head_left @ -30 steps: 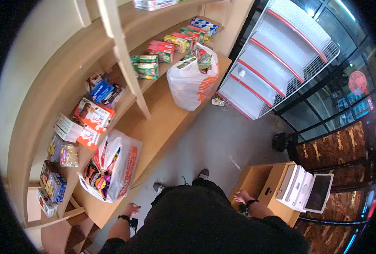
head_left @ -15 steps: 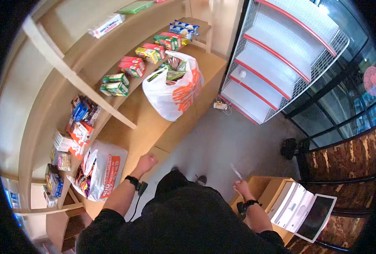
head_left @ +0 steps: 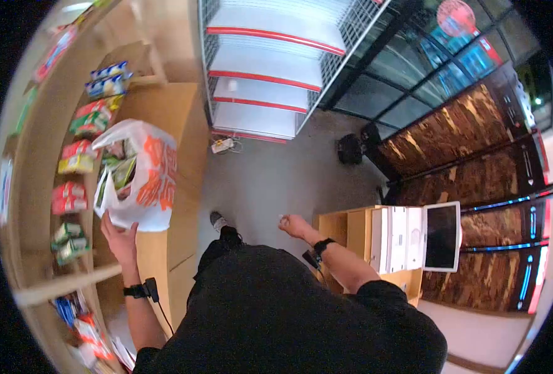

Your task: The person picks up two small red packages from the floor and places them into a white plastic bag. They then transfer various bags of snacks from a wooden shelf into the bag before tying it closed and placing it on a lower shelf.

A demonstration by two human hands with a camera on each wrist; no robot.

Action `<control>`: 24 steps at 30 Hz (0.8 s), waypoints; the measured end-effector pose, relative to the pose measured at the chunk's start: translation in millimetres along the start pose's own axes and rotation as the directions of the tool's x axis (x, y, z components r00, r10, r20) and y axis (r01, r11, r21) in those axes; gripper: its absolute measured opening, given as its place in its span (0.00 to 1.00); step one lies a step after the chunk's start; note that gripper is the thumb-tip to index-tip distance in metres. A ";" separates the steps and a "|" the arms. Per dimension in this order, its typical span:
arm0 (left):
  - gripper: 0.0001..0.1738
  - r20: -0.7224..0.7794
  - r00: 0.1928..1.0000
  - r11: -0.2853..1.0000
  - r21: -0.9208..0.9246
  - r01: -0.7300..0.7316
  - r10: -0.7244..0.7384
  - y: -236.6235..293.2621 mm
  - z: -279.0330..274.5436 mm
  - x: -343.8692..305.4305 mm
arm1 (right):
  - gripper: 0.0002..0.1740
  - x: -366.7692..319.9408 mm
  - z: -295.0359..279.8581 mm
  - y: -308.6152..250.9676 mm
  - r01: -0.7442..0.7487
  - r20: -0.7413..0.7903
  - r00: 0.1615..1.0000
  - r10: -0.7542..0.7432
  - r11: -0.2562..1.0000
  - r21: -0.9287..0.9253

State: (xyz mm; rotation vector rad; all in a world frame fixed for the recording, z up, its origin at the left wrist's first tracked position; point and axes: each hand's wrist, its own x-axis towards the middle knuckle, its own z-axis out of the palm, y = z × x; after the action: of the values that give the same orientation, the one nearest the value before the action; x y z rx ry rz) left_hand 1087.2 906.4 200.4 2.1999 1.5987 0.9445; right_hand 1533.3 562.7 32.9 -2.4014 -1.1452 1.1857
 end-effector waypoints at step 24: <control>0.20 0.353 0.922 0.905 0.425 -0.006 -0.159 5.2 24.9 180.0 | 0.14 199.6 -156.5 -491.7 0.979 0.141 0.205 -0.969 0.204 -0.026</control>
State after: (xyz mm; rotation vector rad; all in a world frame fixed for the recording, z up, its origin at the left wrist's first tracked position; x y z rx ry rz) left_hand 1139.8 1074.0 247.3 2.3704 1.7957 0.1240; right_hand 1455.1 1057.8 267.0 -1.0082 -2.2652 0.6927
